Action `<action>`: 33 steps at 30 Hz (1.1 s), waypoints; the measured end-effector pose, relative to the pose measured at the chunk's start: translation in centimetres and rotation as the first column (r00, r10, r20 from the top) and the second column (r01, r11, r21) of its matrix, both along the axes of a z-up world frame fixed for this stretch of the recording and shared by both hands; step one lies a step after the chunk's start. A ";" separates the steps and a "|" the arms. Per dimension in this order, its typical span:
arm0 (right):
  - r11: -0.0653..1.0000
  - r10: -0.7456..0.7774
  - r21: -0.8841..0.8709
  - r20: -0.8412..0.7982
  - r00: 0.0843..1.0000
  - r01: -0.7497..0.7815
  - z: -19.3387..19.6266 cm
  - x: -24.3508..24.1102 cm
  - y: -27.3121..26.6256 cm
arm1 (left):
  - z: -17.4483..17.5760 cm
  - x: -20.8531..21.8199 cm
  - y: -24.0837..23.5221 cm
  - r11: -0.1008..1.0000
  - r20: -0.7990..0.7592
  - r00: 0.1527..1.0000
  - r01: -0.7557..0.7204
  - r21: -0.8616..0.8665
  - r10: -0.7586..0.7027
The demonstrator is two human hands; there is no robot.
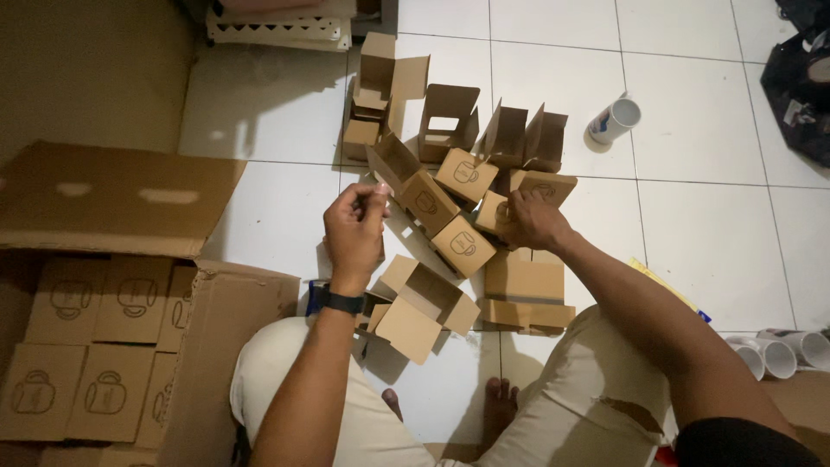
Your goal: The person sits on the floor and folds flat cardboard pieces into small boxes. They repeatedly pick up a flat piece, fold the sides to form a box shape, and place the finished box on the floor. The person also picks up a white mug and places it inside one of the assembled boxes.
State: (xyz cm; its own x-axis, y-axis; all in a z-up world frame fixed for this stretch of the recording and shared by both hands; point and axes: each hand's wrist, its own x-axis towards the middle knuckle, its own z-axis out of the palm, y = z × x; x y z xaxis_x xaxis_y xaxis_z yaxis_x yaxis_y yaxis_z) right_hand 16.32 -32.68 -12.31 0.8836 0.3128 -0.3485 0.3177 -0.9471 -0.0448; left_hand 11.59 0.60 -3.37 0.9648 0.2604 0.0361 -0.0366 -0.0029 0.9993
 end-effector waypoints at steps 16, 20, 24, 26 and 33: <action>0.997 0.074 0.001 0.148 0.986 -0.075 -1.1 0.4 0.1 | 0.8 0.1 1.0 0.999 0.037 0.998 -0.045 0.004 0.045; 0.975 -0.083 0.214 0.105 0.991 0.059 -0.5 1.2 0.5 | 1.7 -0.1 2.9 0.993 0.106 0.988 -0.117 0.035 0.113; 0.919 0.030 0.386 0.123 0.992 -0.076 0.1 -0.4 5.6 | 1.7 -0.3 4.3 0.978 0.093 0.975 -0.206 0.019 0.204; 0.847 0.112 0.519 0.039 0.993 -0.116 0.8 -2.0 9.7 | 1.5 0.0 4.4 0.971 0.059 0.971 -0.230 -0.056 0.234; 0.590 0.010 0.782 -0.258 0.966 0.202 0.1 -3.6 23.2 | 1.7 -1.1 4.9 0.973 0.100 0.967 -0.230 -0.030 0.232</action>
